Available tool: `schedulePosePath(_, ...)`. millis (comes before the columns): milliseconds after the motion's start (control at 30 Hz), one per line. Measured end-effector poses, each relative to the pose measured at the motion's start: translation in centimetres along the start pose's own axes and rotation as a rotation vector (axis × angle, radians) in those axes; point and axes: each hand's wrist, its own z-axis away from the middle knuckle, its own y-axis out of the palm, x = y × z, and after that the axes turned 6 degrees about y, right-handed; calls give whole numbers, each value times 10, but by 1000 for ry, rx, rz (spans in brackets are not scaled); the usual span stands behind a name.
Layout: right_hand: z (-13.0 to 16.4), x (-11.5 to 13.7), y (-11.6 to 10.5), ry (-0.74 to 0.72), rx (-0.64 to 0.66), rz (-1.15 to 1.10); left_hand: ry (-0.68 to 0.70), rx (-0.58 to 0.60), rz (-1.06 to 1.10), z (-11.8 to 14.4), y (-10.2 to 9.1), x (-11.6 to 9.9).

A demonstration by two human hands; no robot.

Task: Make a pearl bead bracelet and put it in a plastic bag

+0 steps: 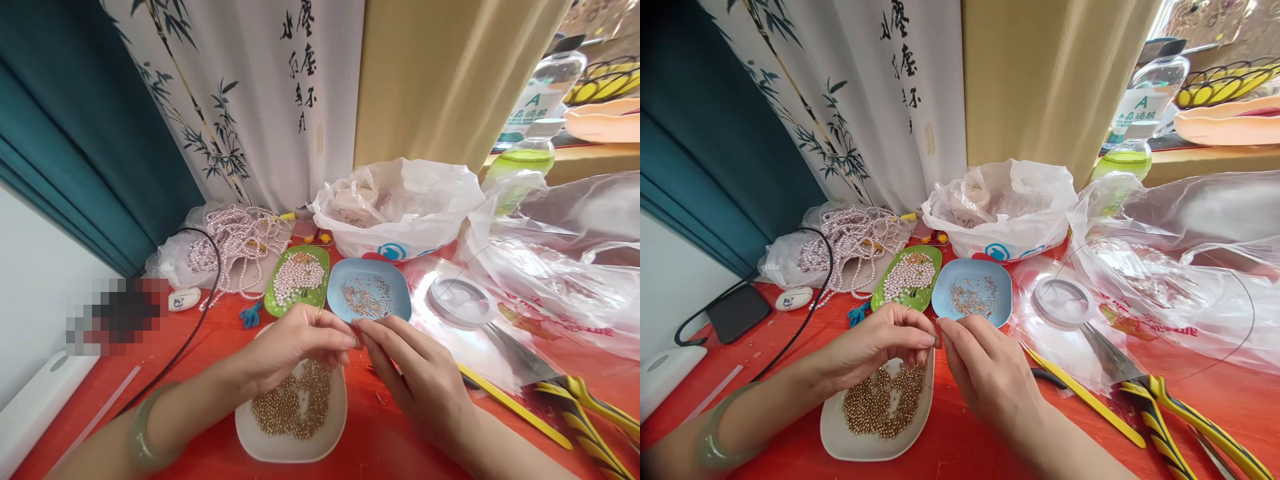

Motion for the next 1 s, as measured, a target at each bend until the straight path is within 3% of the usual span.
schedulePosePath(467,3,-13,-5,-285,99,260,-7,8,30,-1,-2,0)
schedulePosePath(767,0,-13,-9,-313,73,286,-9,-25,30,-2,-2,-4)
schedulePosePath(1000,-2,-14,-8,-325,-6,266,113,-24,-124,-2,-4,-3)
